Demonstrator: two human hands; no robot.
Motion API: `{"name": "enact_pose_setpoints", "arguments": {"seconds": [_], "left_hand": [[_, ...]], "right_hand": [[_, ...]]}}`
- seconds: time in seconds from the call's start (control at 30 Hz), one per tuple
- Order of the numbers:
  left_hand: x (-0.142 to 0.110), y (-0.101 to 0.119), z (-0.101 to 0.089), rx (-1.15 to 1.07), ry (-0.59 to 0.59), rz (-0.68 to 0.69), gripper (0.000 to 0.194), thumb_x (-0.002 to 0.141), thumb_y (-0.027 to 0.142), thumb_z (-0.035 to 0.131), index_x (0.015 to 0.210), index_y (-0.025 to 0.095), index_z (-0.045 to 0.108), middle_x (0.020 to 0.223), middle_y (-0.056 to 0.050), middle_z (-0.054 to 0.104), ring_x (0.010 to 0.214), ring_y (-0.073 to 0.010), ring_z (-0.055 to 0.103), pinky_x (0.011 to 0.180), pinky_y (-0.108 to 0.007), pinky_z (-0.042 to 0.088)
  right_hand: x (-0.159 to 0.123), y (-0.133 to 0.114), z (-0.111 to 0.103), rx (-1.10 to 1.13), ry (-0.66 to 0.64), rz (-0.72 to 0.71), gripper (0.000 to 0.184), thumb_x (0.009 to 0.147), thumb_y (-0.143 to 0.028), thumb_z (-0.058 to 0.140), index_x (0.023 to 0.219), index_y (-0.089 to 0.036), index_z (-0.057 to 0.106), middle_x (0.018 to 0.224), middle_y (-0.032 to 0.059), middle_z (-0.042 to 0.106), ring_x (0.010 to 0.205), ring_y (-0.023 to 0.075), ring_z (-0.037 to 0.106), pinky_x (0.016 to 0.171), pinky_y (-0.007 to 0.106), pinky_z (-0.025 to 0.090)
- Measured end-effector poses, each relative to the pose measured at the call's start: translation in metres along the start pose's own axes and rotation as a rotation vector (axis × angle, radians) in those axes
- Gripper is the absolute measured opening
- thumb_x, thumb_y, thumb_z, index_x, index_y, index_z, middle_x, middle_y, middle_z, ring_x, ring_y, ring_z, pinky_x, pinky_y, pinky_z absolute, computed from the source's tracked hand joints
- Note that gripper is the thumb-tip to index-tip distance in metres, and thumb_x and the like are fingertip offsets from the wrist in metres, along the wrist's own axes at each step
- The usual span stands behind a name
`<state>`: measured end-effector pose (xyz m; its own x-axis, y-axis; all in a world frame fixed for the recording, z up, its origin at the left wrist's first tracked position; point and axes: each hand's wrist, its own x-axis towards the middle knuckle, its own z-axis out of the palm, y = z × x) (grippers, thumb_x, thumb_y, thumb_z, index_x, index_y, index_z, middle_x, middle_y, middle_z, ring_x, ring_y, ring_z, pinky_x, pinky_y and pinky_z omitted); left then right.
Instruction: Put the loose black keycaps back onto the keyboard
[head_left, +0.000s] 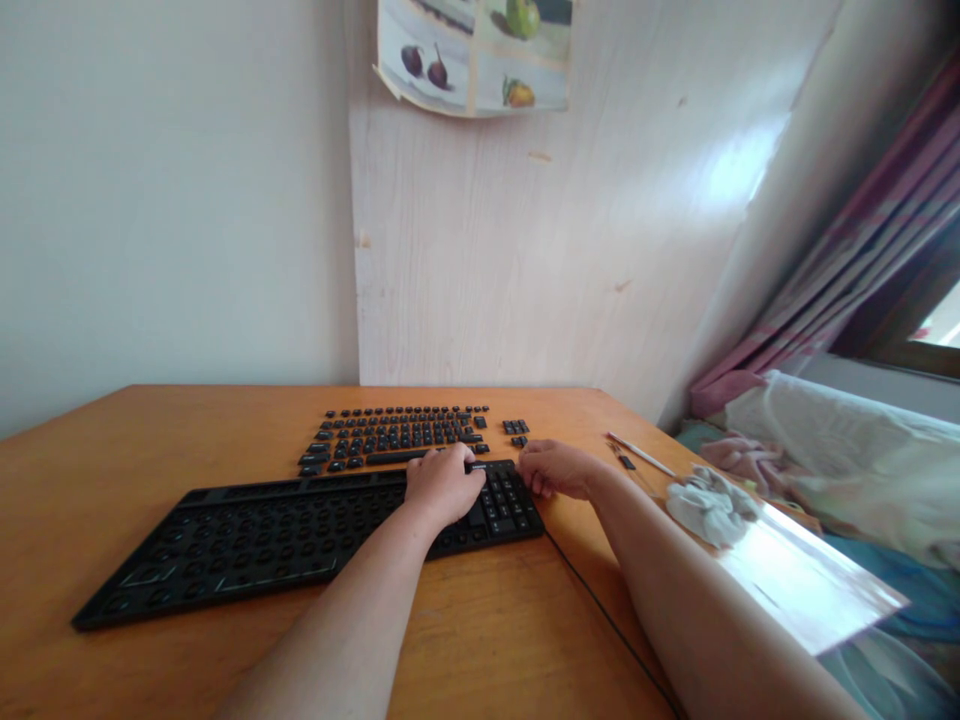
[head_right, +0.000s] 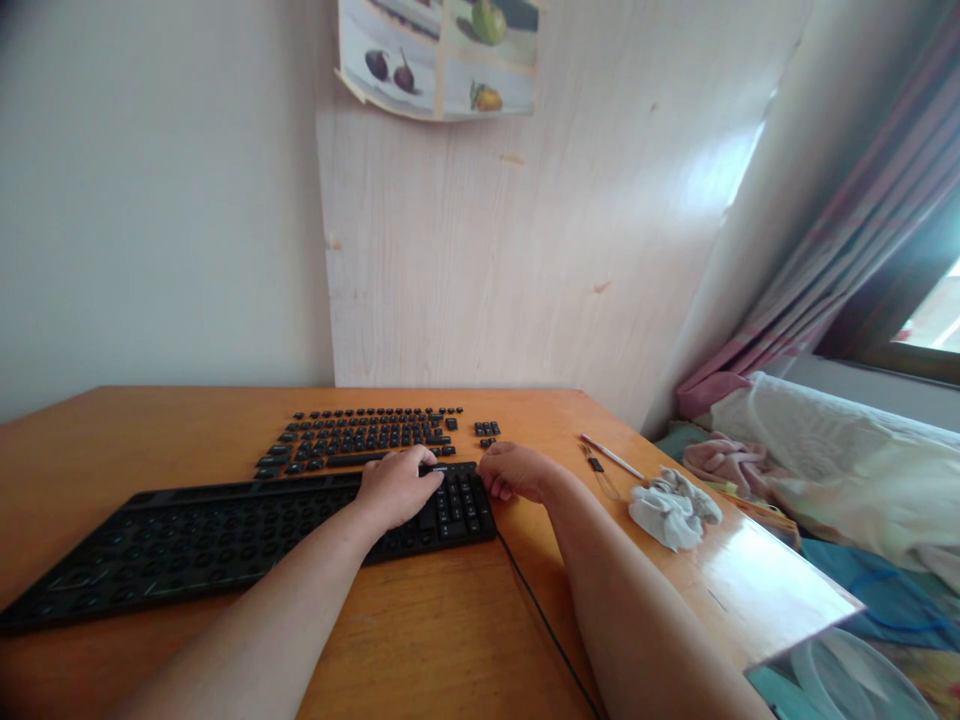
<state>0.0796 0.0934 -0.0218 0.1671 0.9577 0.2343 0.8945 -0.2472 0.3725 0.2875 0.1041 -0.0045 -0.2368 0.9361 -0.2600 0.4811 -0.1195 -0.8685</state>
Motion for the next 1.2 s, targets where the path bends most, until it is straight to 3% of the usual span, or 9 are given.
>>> {"name": "enact_pose_setpoints", "arguments": {"seconds": [0.33, 0.83, 1.2], "left_hand": [[0.0, -0.001, 0.002, -0.014, 0.007, -0.002, 0.03, 0.079, 0.048, 0.048, 0.101, 0.031, 0.06, 0.103, -0.004, 0.069, 0.103, -0.0273, 0.057, 0.087, -0.043, 0.036], [0.002, 0.003, 0.0, -0.023, -0.006, -0.026, 0.029, 0.084, 0.04, 0.037, 0.085, 0.029, 0.064, 0.095, -0.004, 0.07, 0.098, -0.0277, 0.058, 0.083, -0.041, 0.036], [0.003, 0.001, 0.001, -0.043, 0.008, -0.019, 0.03, 0.083, 0.041, 0.037, 0.084, 0.029, 0.064, 0.092, -0.005, 0.07, 0.096, -0.0296, 0.058, 0.082, -0.043, 0.037]], "right_hand": [[0.003, 0.004, -0.001, -0.005, -0.015, -0.007, 0.004, 0.069, -0.018, 0.053, 0.066, -0.017, 0.051, 0.051, -0.0017, 0.055, 0.043, 0.0082, 0.05, 0.038, 0.017, 0.035], [0.004, -0.005, 0.012, -0.293, 0.123, 0.022, 0.018, 0.072, -0.028, 0.061, 0.066, -0.018, 0.047, 0.045, -0.0029, 0.052, 0.039, 0.0098, 0.05, 0.038, 0.019, 0.039], [0.004, -0.005, 0.012, -0.248, 0.129, 0.053, 0.022, 0.072, -0.03, 0.065, 0.065, -0.017, 0.049, 0.042, -0.003, 0.051, 0.038, 0.0089, 0.049, 0.037, 0.017, 0.037]]}}
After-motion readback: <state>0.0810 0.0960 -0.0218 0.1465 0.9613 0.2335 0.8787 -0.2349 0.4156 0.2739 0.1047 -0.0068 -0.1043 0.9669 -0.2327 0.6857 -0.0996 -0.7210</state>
